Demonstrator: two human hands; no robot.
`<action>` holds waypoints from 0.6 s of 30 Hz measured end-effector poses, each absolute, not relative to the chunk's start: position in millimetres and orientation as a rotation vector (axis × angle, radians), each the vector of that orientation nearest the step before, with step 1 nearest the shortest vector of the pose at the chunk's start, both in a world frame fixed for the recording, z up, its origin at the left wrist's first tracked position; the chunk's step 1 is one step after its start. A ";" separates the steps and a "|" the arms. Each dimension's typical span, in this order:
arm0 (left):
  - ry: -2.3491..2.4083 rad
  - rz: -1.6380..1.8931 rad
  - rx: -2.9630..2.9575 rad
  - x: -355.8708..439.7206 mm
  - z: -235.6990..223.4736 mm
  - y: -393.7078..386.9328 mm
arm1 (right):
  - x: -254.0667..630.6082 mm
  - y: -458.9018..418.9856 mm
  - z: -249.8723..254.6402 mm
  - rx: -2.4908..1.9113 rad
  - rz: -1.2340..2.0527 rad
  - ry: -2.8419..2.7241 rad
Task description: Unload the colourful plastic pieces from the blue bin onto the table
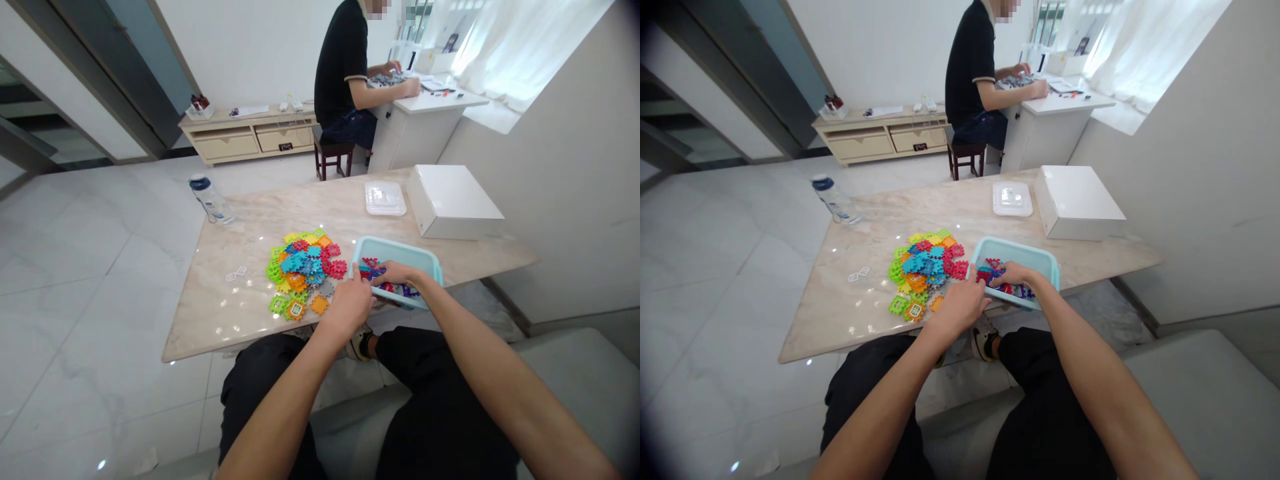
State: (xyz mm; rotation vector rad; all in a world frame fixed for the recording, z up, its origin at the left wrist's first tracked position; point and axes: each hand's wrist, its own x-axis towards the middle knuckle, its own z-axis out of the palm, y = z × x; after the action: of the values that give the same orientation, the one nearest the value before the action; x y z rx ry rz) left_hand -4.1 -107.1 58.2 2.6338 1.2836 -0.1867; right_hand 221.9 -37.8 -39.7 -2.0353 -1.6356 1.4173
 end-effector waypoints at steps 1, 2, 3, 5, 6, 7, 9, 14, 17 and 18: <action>1.288 -0.158 2.619 -6.0 59.0 -105.9 | 224.2 -38.9 -39.6 -2.005 1.461 -1.573; 1.294 -0.113 2.602 -8.3 59.7 -104.3 | 227.0 -40.0 -39.0 -1.971 1.510 -1.499; 1.299 -0.055 2.581 -11.0 60.2 -102.5 | 230.2 -41.3 -37.6 -1.930 1.561 -1.422; 1.314 0.092 2.527 -17.4 60.5 -97.9 | 237.1 -44.7 -32.1 -1.829 1.650 -1.266; 1.325 0.173 2.495 -21.2 60.4 -95.1 | 240.6 -46.9 -28.2 -1.777 1.681 -1.191; 1.340 0.254 2.462 -25.4 60.4 -92.0 | 244.0 -49.4 -23.6 -1.727 1.701 -1.116; 1.390 0.416 2.393 -35.1 60.7 -85.0 | 250.0 -54.8 -13.5 -1.644 1.711 -0.970; 1.518 0.743 2.193 -65.9 63.8 -66.6 | 255.6 -63.6 13.7 -1.510 1.553 -0.681; 1.502 0.962 2.007 -85.4 65.7 -58.7 | 245.2 -59.3 31.8 -1.407 1.469 -0.577; 1.484 1.043 1.904 -91.7 66.1 -56.8 | 238.6 -55.8 37.7 -1.373 1.451 -0.561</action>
State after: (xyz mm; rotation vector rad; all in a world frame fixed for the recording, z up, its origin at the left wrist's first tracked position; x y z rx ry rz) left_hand -91.7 -56.8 66.1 1.9040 1.4844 1.0427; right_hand 238.6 -55.8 37.7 -1.3735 -0.5614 1.4508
